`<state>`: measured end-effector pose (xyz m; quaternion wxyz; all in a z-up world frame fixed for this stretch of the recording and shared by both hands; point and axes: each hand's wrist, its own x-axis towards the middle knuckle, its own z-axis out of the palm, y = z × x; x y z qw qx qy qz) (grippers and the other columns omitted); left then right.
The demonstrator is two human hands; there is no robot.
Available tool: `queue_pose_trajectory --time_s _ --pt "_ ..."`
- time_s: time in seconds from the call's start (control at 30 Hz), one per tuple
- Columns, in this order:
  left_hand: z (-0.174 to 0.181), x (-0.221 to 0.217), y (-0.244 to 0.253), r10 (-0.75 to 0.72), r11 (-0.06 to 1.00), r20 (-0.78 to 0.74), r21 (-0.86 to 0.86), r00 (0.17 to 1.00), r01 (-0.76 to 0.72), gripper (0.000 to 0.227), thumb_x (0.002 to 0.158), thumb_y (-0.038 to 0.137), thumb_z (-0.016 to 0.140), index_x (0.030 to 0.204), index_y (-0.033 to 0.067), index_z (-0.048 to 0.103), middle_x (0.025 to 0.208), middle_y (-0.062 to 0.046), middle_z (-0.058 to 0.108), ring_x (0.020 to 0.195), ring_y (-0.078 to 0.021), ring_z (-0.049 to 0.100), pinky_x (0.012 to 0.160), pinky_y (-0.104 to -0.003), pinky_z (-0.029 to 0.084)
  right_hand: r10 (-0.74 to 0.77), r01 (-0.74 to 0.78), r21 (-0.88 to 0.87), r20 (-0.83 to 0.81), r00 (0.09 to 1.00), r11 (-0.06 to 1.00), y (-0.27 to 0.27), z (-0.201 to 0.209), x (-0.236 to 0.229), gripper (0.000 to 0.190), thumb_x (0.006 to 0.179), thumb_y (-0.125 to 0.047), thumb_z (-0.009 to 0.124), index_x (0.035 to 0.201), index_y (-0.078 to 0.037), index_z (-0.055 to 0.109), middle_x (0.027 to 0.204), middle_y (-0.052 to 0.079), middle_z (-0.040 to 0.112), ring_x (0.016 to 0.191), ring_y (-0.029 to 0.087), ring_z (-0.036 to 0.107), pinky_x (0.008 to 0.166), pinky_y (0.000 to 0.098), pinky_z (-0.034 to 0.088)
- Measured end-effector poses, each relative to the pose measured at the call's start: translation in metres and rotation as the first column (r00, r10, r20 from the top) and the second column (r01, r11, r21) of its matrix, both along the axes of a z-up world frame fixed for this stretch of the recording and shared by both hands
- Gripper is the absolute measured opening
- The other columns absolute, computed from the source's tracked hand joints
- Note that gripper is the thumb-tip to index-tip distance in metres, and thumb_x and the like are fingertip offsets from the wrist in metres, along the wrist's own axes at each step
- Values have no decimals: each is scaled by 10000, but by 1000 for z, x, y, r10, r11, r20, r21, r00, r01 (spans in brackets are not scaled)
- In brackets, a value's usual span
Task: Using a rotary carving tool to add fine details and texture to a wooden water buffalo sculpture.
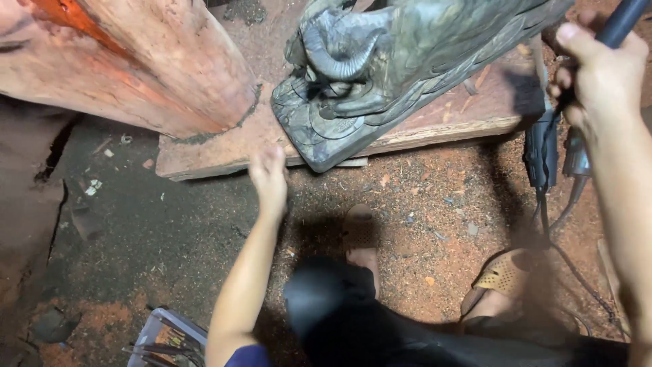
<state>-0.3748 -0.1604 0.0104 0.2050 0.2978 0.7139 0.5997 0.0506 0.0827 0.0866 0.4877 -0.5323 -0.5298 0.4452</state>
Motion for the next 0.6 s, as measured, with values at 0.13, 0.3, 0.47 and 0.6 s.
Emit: queue_pose_trajectory --time_s 0.13,0.3,0.47,0.6 --pt "7 10 -9 -209 943 616 -81 759 324 663 993 563 448 1156 -63 597 831 -170 731 628 -214 691 524 -296 553 15 -20 -99 -49 999 995 -34 22 4 95 1147 -216 683 1207 -210 610 990 -111 665 498 -71 498 407 95 459" --pt "20 18 7 -232 946 735 17 637 324 505 992 446 576 1093 -46 625 898 -184 727 763 -273 720 664 -341 579 124 -146 -161 -143 982 976 -66 46 -18 343 1076 -241 658 1386 -105 603 863 -118 641 484 -84 482 417 70 463" --pt "52 48 0 -276 937 724 55 632 346 439 1052 333 503 1242 -57 570 955 -185 735 728 -223 724 644 -292 632 201 -243 -116 -288 936 963 -65 36 -36 404 1053 -233 661 1399 -52 558 945 -48 677 470 -44 483 394 114 453" --pt "41 83 -19 -269 893 732 -53 626 446 520 1028 372 497 1247 -88 602 1000 -246 733 964 -312 739 886 -367 623 203 -263 -119 -370 907 958 -68 45 -41 428 1053 -252 635 1415 -46 538 872 -54 649 460 -40 452 381 135 417"
